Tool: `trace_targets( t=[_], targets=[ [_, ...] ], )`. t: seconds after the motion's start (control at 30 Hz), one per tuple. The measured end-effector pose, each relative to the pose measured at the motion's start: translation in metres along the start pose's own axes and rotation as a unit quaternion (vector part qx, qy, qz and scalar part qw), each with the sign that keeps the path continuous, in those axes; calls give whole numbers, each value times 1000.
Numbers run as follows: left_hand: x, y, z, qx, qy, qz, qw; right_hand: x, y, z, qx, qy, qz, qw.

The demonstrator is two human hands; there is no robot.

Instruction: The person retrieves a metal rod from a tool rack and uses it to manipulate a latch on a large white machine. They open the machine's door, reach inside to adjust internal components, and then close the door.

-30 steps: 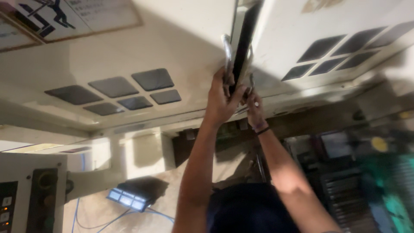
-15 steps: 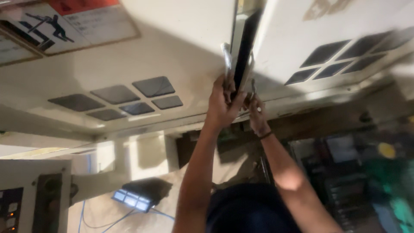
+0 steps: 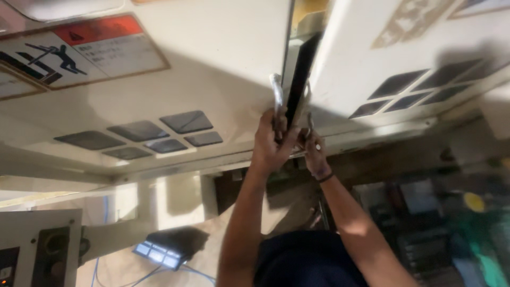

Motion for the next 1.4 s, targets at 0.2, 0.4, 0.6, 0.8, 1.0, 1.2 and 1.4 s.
trace_targets(
  t=[0.2, 0.4, 0.6, 0.8, 1.0, 1.2, 1.4],
  targets=[
    [-7, -3, -2, 0, 13, 17, 1000, -15, -11, -5, -19, 26, 28, 999],
    [-6, 0, -2, -16, 21, 37, 999, -17, -13, -8, -50, 42, 11, 998],
    [0, 1, -5, -19, 11, 33, 999, -9, -12, -2, -25, 36, 18, 999],
    [2, 2, -7, -23, 20, 38, 999, -17, -16, -3, -22, 48, 22, 998],
    [2, 2, -7, -16, -4, 3, 1000, -18, -23, -1, 15, 42, 37, 998],
    [1, 0, -4, -1, 3, 21, 1000, -22, -23, -4, -7, 42, 30, 999],
    [-2, -5, -5, 7, -5, 48, 999, -22, -25, -4, -1, 40, 16, 999]
  ],
)
Point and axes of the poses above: each hand's wrist, its own z-axis away from the middle knuckle, its own y-axis out of the back of the hand, x = y × z, the point moved 1 cm from there along -z, towards the middle knuckle, and after that the axes turned 9 degrees about y, right-handed, at the moved point
